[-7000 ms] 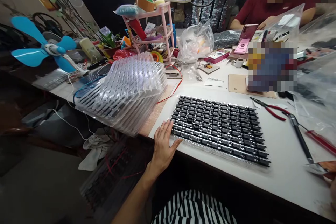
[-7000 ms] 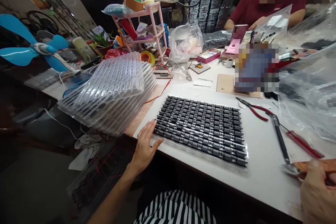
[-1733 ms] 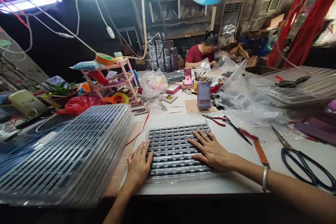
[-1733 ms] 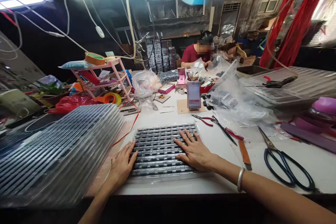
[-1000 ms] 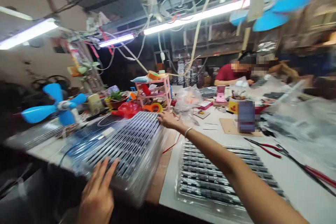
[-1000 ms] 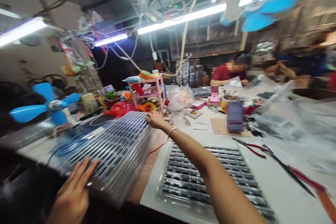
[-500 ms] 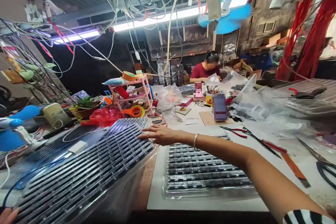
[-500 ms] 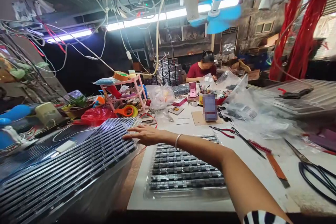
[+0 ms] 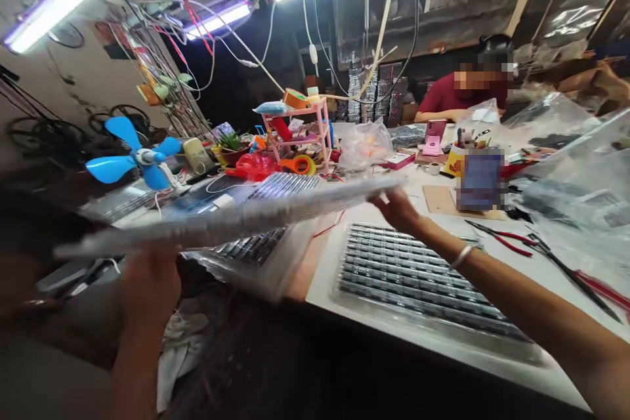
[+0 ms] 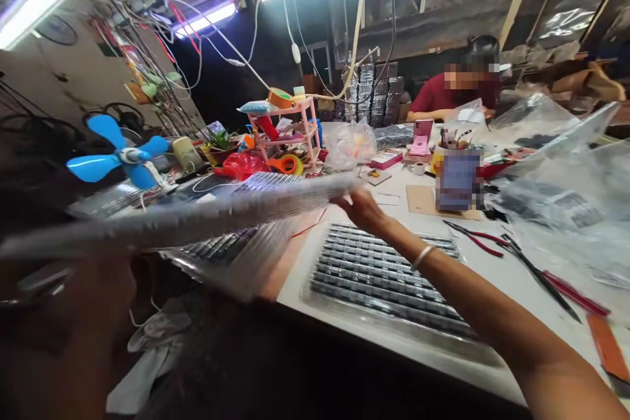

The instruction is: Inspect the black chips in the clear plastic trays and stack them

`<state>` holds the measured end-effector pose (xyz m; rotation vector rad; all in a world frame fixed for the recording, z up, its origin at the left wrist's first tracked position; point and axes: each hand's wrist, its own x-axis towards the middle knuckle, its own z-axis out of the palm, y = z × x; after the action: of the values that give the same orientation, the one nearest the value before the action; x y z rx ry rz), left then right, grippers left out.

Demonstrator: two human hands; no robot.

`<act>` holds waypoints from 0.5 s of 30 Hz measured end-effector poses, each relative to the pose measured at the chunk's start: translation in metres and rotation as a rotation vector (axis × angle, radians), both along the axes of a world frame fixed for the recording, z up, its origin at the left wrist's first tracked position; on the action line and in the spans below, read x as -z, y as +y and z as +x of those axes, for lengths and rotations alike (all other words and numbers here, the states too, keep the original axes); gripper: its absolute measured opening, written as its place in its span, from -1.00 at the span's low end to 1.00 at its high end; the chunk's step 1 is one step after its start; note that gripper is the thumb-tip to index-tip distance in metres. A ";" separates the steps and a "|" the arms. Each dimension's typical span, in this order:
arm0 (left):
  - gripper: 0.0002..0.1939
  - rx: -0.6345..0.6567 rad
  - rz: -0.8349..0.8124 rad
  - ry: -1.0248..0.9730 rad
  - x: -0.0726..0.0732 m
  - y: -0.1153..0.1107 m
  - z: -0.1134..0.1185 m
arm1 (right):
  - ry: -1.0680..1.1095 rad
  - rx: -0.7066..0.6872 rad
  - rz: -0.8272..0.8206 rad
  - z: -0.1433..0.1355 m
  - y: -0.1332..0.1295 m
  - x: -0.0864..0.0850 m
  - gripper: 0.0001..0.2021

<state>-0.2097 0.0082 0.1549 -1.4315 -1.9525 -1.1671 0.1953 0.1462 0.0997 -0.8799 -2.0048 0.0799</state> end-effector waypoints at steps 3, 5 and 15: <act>-0.64 0.054 0.051 -0.120 -0.009 0.021 0.056 | 0.129 0.323 -0.097 0.047 -0.049 0.003 -0.60; -0.60 0.225 -0.123 -0.195 0.000 0.038 0.098 | 0.130 0.499 -0.210 0.077 -0.080 0.010 -0.54; -0.68 0.640 -0.744 -0.435 0.124 0.102 0.210 | -0.103 0.855 -0.780 0.175 -0.139 0.091 -0.50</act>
<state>0.0005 0.1101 0.0314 -2.4973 -2.4690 -1.1029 0.3707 0.0074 0.0088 -2.2001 -1.5072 0.3439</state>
